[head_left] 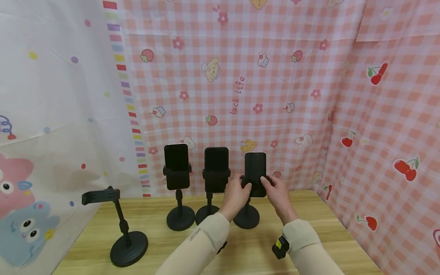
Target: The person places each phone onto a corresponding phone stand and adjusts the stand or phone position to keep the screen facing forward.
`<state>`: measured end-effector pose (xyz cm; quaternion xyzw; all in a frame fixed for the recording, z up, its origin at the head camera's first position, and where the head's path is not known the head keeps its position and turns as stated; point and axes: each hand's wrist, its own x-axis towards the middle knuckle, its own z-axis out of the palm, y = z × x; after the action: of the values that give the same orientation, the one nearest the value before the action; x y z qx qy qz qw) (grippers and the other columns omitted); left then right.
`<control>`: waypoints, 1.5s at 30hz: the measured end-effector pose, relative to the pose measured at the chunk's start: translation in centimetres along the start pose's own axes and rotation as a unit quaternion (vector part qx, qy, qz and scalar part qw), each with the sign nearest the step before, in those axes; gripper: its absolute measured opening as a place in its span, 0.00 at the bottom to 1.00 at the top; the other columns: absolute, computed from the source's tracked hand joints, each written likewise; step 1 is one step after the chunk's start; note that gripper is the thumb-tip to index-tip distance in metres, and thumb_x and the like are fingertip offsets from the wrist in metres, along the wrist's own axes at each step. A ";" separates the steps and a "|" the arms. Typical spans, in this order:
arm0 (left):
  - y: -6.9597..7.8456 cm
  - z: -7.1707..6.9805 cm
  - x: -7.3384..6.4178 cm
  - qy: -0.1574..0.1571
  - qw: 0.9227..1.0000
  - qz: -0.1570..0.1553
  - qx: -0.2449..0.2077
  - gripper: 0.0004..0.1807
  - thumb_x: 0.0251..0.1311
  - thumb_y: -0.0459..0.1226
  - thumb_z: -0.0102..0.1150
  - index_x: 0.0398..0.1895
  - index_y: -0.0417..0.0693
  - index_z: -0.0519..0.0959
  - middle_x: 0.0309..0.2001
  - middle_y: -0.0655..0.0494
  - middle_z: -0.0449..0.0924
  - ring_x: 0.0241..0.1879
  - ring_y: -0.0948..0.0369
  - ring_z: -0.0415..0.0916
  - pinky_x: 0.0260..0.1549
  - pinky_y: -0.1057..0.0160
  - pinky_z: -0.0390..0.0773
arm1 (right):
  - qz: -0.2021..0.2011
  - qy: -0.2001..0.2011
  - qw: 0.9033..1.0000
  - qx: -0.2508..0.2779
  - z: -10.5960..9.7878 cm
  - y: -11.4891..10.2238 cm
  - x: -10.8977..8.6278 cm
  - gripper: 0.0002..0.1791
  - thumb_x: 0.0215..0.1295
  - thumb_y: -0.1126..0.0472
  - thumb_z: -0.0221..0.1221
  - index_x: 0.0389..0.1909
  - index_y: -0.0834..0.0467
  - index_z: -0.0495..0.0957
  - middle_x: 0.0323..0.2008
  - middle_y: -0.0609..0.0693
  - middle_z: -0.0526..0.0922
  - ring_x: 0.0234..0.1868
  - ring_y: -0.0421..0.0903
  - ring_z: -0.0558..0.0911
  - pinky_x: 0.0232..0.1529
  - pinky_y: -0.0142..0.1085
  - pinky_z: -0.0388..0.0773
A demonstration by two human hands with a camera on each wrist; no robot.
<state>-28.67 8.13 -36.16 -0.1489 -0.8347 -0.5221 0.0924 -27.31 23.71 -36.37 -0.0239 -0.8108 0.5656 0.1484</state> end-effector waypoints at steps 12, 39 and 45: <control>-0.9 -0.4 -1.1 -0.014 1.000 0.013 0.014 0.12 0.69 0.39 0.58 0.49 0.41 0.74 0.28 0.55 0.72 0.28 0.59 0.70 0.29 0.61 0.72 | -0.026 0.017 0.999 -0.017 0.1 1.1 -1.0 0.26 0.76 0.51 0.53 0.67 0.62 0.72 0.59 0.64 0.77 0.59 0.57 0.75 0.59 0.53 0.71; -2.4 -0.8 -4.0 -0.062 0.988 0.062 0.129 0.25 0.69 0.41 0.59 0.65 0.39 0.72 0.58 0.44 0.78 0.55 0.50 0.77 0.51 0.49 0.78 | -0.068 0.027 0.988 -0.138 0.9 3.0 -4.5 0.24 0.74 0.50 0.56 0.64 0.60 0.74 0.51 0.58 0.82 0.50 0.57 0.82 0.50 0.53 0.77; -3.0 -0.9 -4.6 -0.082 0.982 0.041 0.166 0.26 0.69 0.45 0.59 0.64 0.40 0.73 0.59 0.45 0.77 0.58 0.49 0.76 0.54 0.47 0.76 | -0.061 0.028 0.987 -0.144 1.4 3.8 -5.7 0.26 0.74 0.50 0.57 0.62 0.65 0.74 0.50 0.58 0.82 0.50 0.57 0.82 0.49 0.52 0.78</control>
<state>-25.39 5.36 -39.72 -0.2078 -0.9077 -0.3579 0.0689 -22.75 22.67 -41.51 -0.0113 -0.8795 0.4316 0.2001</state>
